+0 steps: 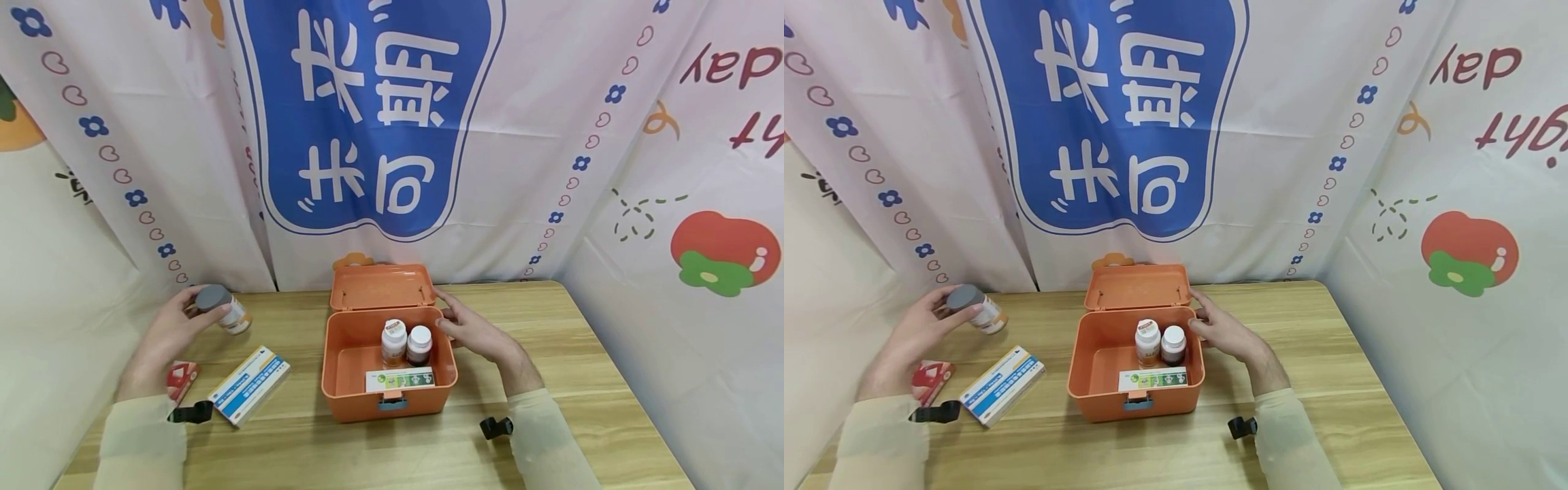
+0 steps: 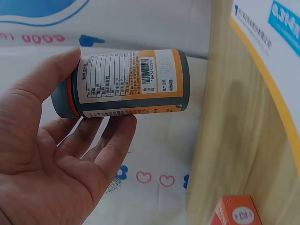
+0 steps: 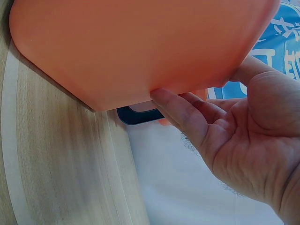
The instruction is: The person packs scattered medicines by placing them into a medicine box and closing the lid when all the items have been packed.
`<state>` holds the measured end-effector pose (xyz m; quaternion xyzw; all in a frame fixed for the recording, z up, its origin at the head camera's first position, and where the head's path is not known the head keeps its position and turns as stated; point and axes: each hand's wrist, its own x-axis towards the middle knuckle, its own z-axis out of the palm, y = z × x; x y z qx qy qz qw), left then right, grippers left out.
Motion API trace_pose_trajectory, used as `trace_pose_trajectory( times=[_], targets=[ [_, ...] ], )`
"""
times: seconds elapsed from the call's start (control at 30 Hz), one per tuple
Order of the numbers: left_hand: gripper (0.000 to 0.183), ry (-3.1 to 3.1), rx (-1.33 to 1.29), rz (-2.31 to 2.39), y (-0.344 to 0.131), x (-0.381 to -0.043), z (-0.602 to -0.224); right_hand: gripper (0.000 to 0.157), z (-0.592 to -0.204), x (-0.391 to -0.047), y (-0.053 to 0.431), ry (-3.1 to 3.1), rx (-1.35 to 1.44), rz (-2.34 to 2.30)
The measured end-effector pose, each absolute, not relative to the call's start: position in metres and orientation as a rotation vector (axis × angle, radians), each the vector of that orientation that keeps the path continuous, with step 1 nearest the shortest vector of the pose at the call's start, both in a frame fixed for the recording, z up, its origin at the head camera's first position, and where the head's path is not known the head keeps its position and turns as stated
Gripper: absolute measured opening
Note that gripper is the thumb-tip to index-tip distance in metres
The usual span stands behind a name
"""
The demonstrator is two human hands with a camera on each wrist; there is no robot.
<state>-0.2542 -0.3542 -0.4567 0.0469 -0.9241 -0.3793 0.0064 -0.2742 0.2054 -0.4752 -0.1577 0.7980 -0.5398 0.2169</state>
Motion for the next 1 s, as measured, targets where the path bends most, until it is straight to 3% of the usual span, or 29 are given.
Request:
trace_pose_trajectory(
  times=[1.0],
  targets=[
    [0.085, -2.902, -0.109, -1.198, -0.291, -0.265, -0.437, 0.071, -0.475, -0.274, 0.205, 2.207, -0.430, -1.497]
  ],
)
